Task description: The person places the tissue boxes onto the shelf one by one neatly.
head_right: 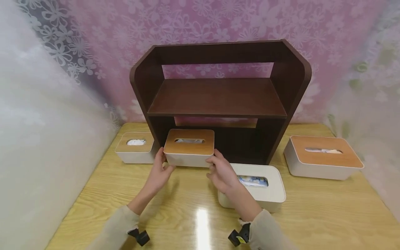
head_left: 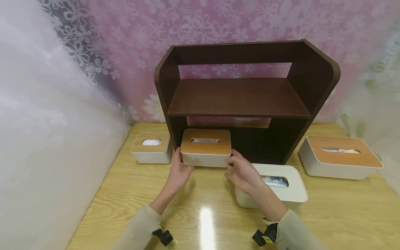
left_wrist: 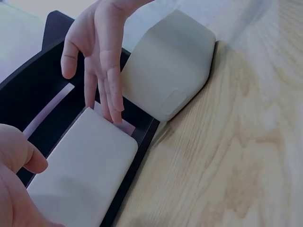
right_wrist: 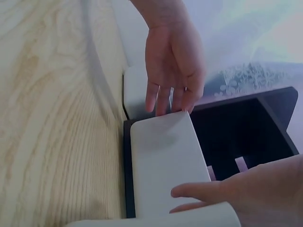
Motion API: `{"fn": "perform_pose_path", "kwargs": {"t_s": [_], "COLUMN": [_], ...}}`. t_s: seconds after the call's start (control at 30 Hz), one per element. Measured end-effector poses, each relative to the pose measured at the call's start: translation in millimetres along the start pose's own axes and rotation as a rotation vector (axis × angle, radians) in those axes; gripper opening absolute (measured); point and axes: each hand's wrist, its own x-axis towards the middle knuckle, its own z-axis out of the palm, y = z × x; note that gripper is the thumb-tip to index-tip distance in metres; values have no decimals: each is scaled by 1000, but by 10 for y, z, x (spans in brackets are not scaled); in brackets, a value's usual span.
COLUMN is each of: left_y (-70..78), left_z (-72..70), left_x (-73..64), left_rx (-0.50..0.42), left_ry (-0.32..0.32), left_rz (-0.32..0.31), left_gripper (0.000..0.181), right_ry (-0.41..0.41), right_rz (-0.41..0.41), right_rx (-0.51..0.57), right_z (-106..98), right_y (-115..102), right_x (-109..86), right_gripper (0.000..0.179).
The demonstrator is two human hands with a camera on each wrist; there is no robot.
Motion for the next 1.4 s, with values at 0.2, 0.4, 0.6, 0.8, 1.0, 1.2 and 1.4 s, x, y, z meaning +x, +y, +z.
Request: {"fn": "perform_pose_path", "kwargs": {"t_s": [0.2,0.4,0.6,0.8,1.0,1.2,1.4], "left_y": [-32,-24,-55,-54,-17,-18,-85], "left_z": [-12,8,17,35,-14,-4,96], "left_x": [10,77,151,227,414,503,496], "left_rx": [14,28,52,70,162,233,212], "left_ry": [-30,-41,-42,-39,-9,14,8], "left_rz": [-25,-9,-25,-23,28,26,-14], "left_gripper": [88,90,89,90,91,92,94], "right_ry": [-29,-22,-36,-10,3,26,41], "right_rz": [49,72,82,89,87,92,98], "right_rx": [91,132,141,147,180,186,168], "right_z": [-73,-121,-141,-155,-86,-76,-131], "right_y": [-40,-101,-140,-185,-282,-325,-310], "right_x": [51,108,172,273,413,479,482], "right_gripper": [75,74,72,72,72,73,74]}}
